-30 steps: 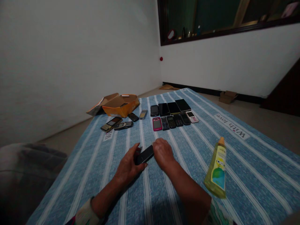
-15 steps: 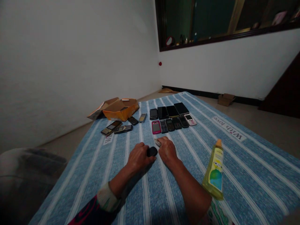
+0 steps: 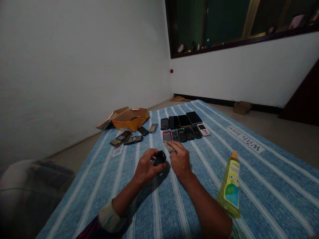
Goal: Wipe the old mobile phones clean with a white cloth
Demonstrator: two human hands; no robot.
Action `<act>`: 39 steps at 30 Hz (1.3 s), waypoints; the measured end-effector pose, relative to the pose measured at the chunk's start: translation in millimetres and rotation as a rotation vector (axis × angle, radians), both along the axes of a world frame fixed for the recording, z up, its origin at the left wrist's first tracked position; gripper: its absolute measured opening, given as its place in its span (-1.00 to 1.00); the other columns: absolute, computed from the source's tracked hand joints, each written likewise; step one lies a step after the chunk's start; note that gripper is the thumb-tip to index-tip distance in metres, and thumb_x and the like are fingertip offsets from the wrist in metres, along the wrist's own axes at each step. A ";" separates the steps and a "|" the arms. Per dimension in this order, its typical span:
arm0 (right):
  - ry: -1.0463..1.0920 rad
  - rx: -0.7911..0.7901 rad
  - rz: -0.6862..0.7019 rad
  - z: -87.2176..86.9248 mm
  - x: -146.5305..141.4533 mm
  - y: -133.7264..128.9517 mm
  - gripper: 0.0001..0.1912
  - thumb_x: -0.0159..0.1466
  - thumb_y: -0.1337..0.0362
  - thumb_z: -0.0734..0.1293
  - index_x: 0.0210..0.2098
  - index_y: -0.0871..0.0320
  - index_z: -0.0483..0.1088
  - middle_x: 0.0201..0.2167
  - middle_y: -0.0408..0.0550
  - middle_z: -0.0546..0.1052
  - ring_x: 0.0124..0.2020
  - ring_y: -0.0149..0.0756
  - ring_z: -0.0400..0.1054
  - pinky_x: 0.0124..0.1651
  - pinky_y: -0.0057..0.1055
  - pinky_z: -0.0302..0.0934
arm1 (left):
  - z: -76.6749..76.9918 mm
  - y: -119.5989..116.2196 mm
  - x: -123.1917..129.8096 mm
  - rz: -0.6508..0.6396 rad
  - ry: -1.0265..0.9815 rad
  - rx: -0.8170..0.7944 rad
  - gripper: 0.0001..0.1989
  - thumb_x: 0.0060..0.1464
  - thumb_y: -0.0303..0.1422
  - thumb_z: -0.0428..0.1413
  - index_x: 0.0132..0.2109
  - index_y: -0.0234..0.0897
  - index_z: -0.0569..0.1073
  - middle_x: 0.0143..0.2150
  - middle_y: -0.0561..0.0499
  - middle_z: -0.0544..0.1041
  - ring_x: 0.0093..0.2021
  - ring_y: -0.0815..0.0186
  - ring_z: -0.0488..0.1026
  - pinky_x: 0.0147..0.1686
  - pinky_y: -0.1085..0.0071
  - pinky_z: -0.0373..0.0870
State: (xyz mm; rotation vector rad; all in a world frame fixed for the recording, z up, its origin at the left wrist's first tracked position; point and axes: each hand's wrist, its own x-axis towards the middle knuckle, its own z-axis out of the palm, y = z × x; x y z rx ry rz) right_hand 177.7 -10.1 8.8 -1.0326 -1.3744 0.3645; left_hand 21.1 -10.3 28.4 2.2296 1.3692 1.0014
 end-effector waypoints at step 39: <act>-0.403 0.281 0.054 2.8 -16.6 -23.6 -0.63 0.26 0.50 0.16 -0.08 0.15 0.50 -0.19 0.07 0.57 -0.09 -0.20 0.45 0.00 -0.23 0.39 | -13.4 -4.9 -7.2 0.020 -0.265 0.031 -0.72 -0.18 -0.47 0.25 -0.22 -0.23 0.47 -0.25 0.03 0.48 -0.24 0.27 0.45 -0.19 0.31 0.44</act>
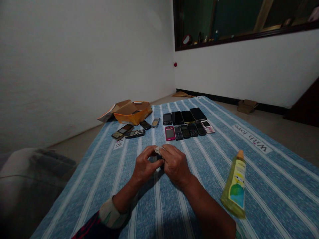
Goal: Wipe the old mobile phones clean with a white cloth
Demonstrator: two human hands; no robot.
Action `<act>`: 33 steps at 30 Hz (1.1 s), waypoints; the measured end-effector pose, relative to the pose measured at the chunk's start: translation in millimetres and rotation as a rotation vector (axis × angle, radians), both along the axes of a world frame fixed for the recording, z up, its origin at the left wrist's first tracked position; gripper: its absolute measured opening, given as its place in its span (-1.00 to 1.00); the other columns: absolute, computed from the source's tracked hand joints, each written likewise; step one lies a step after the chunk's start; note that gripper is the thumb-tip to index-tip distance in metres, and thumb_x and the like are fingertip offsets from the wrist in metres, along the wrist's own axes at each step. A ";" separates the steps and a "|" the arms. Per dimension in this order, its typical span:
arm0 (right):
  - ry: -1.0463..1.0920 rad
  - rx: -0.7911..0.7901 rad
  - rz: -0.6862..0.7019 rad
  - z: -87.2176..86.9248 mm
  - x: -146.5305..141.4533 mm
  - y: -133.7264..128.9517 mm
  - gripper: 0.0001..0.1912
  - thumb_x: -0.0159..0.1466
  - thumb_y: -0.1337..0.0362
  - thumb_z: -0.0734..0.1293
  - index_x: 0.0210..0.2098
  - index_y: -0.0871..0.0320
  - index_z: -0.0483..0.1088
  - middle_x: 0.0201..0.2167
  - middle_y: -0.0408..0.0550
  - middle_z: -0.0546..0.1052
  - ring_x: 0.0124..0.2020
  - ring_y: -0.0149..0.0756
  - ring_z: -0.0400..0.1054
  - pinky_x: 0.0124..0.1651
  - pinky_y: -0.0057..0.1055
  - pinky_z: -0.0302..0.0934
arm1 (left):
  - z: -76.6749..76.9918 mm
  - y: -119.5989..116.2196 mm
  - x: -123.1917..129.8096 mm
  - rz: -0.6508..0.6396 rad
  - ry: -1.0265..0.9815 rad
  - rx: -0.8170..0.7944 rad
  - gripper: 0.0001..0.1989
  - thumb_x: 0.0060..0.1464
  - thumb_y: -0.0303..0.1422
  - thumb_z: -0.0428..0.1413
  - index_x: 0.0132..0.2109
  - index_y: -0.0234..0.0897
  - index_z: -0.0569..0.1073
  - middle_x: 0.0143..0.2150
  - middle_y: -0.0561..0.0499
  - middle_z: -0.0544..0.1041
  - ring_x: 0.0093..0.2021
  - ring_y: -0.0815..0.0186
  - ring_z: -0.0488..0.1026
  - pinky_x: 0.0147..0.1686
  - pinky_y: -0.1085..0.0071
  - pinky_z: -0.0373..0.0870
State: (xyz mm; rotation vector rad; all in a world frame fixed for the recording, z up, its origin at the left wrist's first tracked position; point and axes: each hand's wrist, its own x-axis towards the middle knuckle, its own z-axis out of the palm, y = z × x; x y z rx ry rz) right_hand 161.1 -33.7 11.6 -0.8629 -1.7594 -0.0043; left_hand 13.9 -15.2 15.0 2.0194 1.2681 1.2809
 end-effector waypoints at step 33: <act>0.190 -0.114 -0.014 -19.3 3.9 15.0 -0.49 0.20 0.56 0.13 -0.01 0.07 0.50 -0.11 0.01 0.57 -0.06 -0.27 0.46 0.02 -0.26 0.39 | 6.2 5.1 -0.9 0.090 -0.511 -0.422 -0.71 -0.31 -0.38 0.35 -0.32 -0.26 0.54 -0.40 0.05 0.57 -0.36 0.27 0.51 -0.19 0.20 0.50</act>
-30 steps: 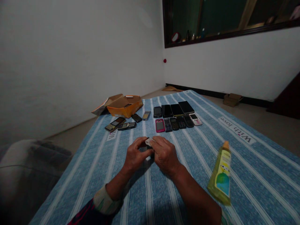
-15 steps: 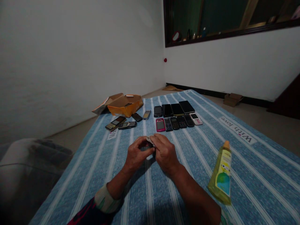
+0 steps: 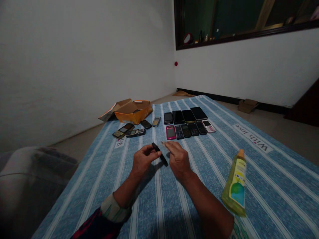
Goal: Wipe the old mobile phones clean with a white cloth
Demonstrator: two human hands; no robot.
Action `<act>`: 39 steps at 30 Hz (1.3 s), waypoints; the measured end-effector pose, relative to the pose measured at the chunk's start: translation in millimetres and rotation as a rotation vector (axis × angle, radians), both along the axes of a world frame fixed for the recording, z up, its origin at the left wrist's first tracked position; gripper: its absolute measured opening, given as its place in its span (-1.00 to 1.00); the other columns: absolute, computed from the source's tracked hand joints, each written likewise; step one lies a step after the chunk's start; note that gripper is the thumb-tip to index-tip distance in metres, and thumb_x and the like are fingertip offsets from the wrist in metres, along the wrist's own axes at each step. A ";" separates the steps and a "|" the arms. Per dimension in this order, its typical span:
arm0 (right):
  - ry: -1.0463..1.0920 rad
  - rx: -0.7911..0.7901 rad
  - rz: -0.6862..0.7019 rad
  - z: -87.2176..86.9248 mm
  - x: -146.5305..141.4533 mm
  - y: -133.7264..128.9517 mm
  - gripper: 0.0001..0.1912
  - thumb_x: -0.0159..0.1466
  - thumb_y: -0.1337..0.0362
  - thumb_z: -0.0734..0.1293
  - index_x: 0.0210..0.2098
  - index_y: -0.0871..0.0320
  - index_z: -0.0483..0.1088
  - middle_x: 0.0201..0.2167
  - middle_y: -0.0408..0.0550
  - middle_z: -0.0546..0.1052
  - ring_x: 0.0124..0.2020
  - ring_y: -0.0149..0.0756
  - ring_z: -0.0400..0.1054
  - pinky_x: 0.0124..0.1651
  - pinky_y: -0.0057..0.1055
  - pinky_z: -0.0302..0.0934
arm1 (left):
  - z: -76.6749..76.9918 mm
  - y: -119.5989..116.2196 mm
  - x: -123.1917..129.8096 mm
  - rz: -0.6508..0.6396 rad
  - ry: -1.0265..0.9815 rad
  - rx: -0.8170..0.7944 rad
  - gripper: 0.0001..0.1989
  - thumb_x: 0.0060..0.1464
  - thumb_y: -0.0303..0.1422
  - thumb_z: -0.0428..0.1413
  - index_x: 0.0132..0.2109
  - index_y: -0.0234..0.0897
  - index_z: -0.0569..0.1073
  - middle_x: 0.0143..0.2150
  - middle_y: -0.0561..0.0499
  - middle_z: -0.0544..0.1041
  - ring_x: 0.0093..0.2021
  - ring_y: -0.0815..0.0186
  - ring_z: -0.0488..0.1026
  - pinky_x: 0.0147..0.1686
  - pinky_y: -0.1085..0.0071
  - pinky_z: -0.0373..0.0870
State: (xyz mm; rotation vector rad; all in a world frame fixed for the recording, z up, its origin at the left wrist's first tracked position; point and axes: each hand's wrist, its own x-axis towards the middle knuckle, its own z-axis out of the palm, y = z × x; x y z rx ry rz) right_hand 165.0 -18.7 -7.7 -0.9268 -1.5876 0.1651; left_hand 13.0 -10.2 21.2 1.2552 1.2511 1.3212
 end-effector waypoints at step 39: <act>-0.698 -0.006 -0.068 -25.9 -41.0 -21.9 -0.75 0.30 0.50 0.21 -0.10 0.20 0.44 -0.10 0.14 0.49 0.05 -0.03 0.29 0.11 -0.05 0.24 | -27.4 -14.6 -48.0 -0.032 0.840 0.234 -0.72 -0.25 -0.36 0.28 -0.27 -0.23 0.49 -0.33 0.03 0.50 -0.26 0.20 0.44 -0.21 0.26 0.38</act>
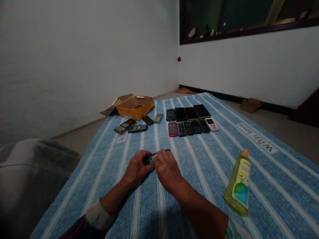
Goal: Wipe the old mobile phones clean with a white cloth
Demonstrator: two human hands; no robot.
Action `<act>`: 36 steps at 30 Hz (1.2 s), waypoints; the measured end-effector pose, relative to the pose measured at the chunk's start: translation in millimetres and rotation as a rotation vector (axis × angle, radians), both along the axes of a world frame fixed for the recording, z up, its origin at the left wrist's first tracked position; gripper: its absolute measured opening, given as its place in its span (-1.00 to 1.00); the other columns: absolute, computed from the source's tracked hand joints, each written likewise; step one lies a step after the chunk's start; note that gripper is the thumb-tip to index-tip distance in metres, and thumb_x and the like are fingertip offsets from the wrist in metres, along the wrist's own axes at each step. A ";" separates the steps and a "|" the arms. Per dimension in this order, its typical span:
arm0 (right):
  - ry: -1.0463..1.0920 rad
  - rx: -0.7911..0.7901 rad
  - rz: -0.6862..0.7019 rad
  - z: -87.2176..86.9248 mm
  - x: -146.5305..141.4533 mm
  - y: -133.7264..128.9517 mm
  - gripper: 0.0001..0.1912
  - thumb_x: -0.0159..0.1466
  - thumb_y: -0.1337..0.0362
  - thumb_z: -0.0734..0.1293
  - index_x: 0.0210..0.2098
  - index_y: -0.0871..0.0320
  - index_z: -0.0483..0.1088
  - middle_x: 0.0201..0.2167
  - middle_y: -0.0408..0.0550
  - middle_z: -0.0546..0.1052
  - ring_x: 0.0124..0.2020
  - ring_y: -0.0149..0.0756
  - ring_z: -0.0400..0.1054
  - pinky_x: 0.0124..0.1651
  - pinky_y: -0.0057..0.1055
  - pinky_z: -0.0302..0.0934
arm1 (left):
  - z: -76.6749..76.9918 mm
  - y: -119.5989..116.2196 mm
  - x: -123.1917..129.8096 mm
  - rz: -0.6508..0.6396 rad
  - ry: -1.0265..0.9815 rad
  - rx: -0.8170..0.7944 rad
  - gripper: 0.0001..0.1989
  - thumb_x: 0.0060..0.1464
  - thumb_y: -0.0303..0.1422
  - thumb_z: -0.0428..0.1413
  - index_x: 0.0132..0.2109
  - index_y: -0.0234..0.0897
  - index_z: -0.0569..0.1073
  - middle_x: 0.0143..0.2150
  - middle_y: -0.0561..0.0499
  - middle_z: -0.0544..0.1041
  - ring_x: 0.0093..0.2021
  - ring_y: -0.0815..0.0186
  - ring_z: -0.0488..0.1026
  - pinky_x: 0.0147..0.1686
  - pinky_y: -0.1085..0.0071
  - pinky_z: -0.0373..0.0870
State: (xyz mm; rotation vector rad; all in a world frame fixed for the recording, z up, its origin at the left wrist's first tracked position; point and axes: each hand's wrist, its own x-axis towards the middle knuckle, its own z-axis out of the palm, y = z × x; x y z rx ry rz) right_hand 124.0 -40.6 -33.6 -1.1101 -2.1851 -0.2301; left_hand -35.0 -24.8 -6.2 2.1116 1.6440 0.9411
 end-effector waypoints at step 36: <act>-0.023 -0.054 0.101 -6.8 -8.0 3.6 -0.73 0.32 0.49 0.20 -0.03 0.29 0.43 -0.03 0.20 0.49 0.13 -0.03 0.29 0.18 -0.06 0.22 | -9.5 -1.3 -0.1 -0.047 0.177 0.064 -0.46 -0.07 -0.37 0.26 0.09 -0.40 0.38 -0.13 -0.14 0.54 -0.12 0.10 0.46 -0.08 0.17 0.43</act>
